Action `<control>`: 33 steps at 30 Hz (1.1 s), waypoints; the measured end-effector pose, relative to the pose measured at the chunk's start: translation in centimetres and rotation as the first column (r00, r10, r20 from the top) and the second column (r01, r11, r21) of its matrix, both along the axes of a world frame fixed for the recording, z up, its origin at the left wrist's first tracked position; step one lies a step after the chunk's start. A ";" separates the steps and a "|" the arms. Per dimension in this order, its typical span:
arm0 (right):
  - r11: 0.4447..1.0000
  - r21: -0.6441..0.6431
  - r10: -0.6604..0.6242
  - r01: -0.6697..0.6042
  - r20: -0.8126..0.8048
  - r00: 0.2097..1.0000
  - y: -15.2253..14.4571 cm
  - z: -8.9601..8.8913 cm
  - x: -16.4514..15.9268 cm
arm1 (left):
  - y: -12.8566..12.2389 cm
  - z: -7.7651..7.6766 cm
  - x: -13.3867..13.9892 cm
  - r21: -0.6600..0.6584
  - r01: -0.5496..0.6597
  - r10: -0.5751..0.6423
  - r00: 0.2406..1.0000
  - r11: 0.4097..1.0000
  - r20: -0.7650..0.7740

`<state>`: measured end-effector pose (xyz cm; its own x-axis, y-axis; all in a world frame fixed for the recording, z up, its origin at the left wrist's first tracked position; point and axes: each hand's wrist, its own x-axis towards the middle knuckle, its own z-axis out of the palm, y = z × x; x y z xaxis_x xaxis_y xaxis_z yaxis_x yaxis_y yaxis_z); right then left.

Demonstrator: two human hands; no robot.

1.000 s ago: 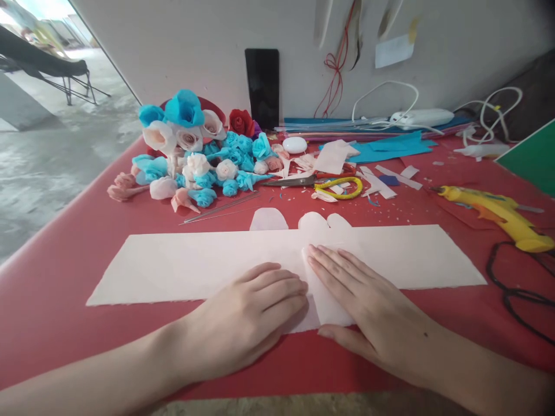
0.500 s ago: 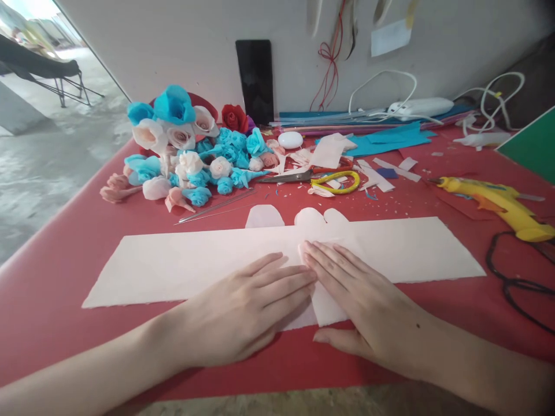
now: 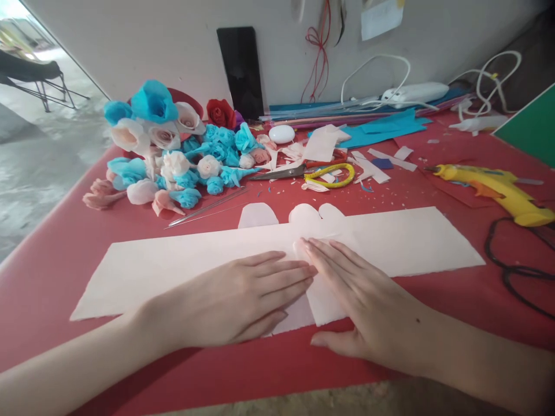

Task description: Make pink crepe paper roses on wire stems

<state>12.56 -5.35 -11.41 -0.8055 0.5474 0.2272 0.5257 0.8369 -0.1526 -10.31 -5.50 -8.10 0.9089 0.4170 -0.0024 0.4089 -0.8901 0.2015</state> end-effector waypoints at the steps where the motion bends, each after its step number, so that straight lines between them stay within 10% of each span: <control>1: 1.000 -0.004 -0.001 0.001 0.007 1.000 0.0 0.1 0.0 | 0.0 0.0 -0.1 -0.026 0.014 -0.015 1.000 1.000 -0.022; 18: 0.999 -0.038 -0.008 0.009 0.014 1.000 0.1 0.2 0.0 | 0.1 0.6 0.6 -0.354 0.086 -0.070 0.996 0.931 0.058; 33: 1.000 -0.007 0.000 0.000 0.020 1.000 -0.1 0.2 0.6 | 0.9 0.7 -0.2 -0.181 0.013 -0.030 0.996 0.983 -0.088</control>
